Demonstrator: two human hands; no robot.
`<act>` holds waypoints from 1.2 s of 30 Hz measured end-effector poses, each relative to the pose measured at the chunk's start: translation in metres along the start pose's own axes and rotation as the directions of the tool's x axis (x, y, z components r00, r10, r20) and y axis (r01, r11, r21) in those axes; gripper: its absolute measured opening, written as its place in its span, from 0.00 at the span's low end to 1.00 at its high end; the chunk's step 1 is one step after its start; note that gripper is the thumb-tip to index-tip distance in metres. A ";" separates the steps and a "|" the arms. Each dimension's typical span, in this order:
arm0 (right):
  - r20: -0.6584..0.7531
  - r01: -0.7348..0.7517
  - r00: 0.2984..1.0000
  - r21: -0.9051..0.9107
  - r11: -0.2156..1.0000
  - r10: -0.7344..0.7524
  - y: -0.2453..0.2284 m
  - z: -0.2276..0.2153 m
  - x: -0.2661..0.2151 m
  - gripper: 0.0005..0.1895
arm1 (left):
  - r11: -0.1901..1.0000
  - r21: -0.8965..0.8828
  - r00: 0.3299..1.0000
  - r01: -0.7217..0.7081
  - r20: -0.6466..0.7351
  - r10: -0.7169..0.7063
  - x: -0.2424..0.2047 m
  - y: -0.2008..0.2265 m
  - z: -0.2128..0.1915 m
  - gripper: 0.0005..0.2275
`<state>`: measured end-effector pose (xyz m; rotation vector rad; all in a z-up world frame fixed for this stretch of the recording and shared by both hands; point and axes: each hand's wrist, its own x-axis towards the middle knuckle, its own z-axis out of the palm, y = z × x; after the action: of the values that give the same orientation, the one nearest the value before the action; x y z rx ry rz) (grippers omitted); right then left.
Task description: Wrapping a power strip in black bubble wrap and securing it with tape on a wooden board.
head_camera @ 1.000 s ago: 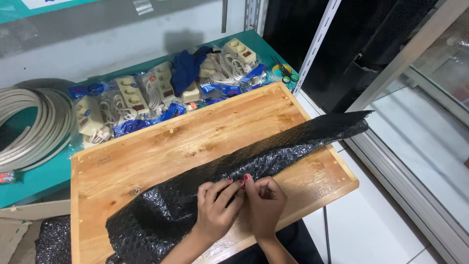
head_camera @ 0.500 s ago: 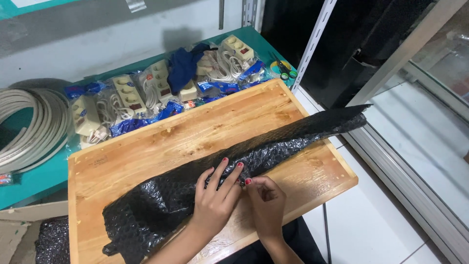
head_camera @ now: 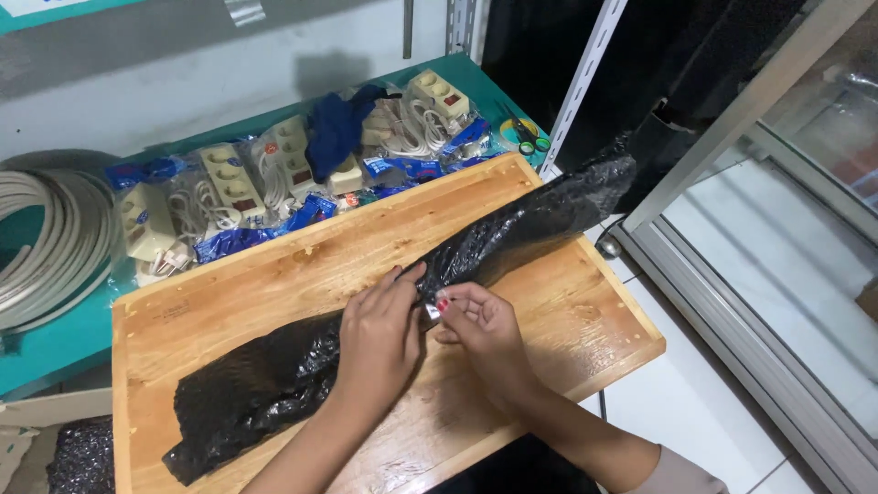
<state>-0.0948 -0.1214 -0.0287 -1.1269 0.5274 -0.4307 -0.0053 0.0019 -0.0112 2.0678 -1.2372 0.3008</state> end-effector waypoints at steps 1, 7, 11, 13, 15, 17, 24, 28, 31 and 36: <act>0.004 0.000 1.000 -0.003 1.000 0.000 -0.001 0.004 0.003 0.06 | 1.000 0.000 1.000 0.003 -0.004 -0.003 0.003 -0.001 -0.001 0.04; -0.074 0.016 0.997 -0.046 0.999 -0.019 -0.006 0.018 0.004 0.09 | 0.997 0.029 0.998 0.069 -0.015 -0.068 0.010 -0.008 0.000 0.04; -0.086 0.023 0.996 -0.009 1.000 -0.024 0.004 0.008 0.013 0.15 | 0.994 0.031 0.994 0.107 -0.011 -0.106 0.011 -0.008 0.001 0.05; -0.083 0.026 0.996 -0.005 1.000 -0.026 0.011 0.005 0.017 0.16 | 0.991 0.036 0.992 0.129 -0.001 -0.129 0.011 -0.007 0.001 0.05; -0.084 0.068 0.994 -0.024 0.997 -0.069 0.015 0.005 0.021 0.16 | 0.988 0.043 0.989 0.146 0.019 -0.147 0.011 -0.009 0.001 0.07; -0.086 0.117 0.989 -0.065 0.991 -0.123 0.018 0.007 0.025 0.16 | 0.986 0.032 0.985 0.165 0.039 -0.166 0.016 -0.014 0.001 0.11; -0.091 0.174 0.978 -0.127 0.977 -0.186 0.022 0.008 0.031 0.16 | 0.987 0.033 0.977 0.160 0.137 -0.163 0.021 -0.016 -0.008 0.20; -0.072 0.170 0.980 -0.189 0.967 -0.186 0.027 -0.002 0.041 0.15 | 0.986 0.026 0.973 0.167 0.159 -0.169 0.022 -0.010 -0.014 0.21; -0.058 0.235 0.956 -0.429 0.872 -0.287 0.018 -0.003 0.040 0.16 | 0.987 0.039 0.976 0.153 0.149 -0.157 0.021 -0.010 -0.014 0.21; -0.025 0.228 0.955 -0.573 0.787 -0.294 0.001 0.001 0.030 0.14 | 0.984 0.006 0.975 0.178 0.133 -0.177 0.019 -0.006 -0.019 0.20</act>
<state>-0.0698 -0.1377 -0.0349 -1.7756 0.6216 -0.6045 0.0125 0.0030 0.0099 2.2049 -1.1175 0.0776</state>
